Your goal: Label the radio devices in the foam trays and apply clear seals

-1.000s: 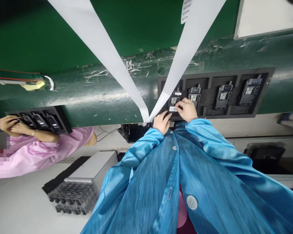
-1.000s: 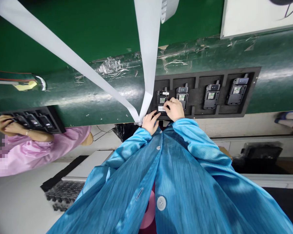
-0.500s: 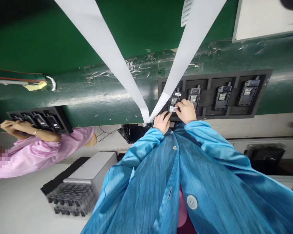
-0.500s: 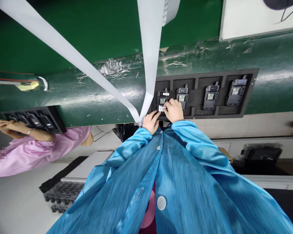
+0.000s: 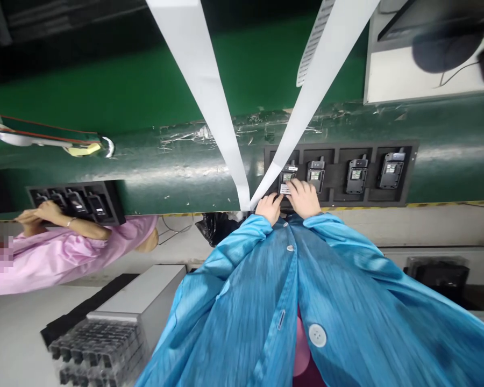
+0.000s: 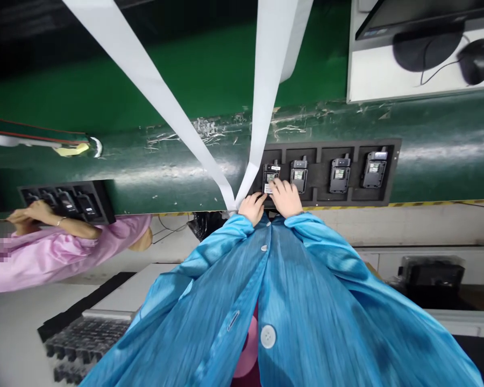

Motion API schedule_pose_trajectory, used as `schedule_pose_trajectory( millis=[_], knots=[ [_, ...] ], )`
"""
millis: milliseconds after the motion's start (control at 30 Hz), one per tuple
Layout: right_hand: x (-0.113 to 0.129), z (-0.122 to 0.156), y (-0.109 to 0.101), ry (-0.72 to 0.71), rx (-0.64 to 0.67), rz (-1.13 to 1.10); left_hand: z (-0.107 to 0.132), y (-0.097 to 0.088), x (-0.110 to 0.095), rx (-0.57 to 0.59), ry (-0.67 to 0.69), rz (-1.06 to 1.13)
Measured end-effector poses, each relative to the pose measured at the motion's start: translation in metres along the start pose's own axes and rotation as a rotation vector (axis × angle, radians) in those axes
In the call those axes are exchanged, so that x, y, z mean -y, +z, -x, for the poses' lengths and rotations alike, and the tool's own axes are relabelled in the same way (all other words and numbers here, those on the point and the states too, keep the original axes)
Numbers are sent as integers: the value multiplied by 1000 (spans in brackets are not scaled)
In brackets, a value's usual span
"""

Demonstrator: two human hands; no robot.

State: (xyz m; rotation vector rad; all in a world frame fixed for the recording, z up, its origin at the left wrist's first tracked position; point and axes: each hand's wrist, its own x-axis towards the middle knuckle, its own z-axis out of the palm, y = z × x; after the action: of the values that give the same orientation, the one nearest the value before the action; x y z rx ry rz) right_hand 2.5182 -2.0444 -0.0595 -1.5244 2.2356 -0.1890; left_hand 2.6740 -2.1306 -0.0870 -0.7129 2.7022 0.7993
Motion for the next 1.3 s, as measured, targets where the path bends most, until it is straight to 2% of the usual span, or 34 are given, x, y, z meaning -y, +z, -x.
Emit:
schedule_pose_trajectory(
  millis=[67, 133, 333, 500, 600, 667, 733, 800, 867, 933, 1033, 1133, 1233, 1300],
  knots=[
    [-2, 9, -2, -136, 57, -13, 0, -2, 0, 9, 2, 12],
    [-4, 16, -2, -188, 63, -10, -1, -3, 1, 11, 10, 19],
    [-8, 22, 2, -118, -14, 43, -4, -2, 3, -2, 28, 37],
    [-19, 24, 5, -195, 21, 39, -1, -10, -1, -62, 40, 64],
    [-23, 22, 1, -243, 26, -38, 2, -33, -8, -144, 94, 102],
    [-24, 17, -6, -264, -6, -69, 1, -59, -15, -220, 138, 126],
    [-23, 9, -18, -267, -65, -92, -3, -93, -22, -383, 163, 196],
    [-21, -3, -39, -251, -154, -129, -12, -132, -30, -620, 173, 305],
    [-19, -20, -69, -221, -275, -170, -24, -173, -39, -826, 169, 398],
    [-13, -38, -110, -182, -420, -207, -39, -211, -49, -918, 162, 435],
    [0, -64, -186, -161, -727, -334, -65, -259, -64, -936, 208, 481],
    [17, -85, -261, -224, -1013, -445, -92, -298, -81, -915, 263, 581],
    [29, -102, -317, -307, -1116, -449, -115, -331, -96, -876, 295, 750],
    [34, -112, -339, -348, -1124, -473, -127, -351, -104, -867, 343, 862]
  ],
)
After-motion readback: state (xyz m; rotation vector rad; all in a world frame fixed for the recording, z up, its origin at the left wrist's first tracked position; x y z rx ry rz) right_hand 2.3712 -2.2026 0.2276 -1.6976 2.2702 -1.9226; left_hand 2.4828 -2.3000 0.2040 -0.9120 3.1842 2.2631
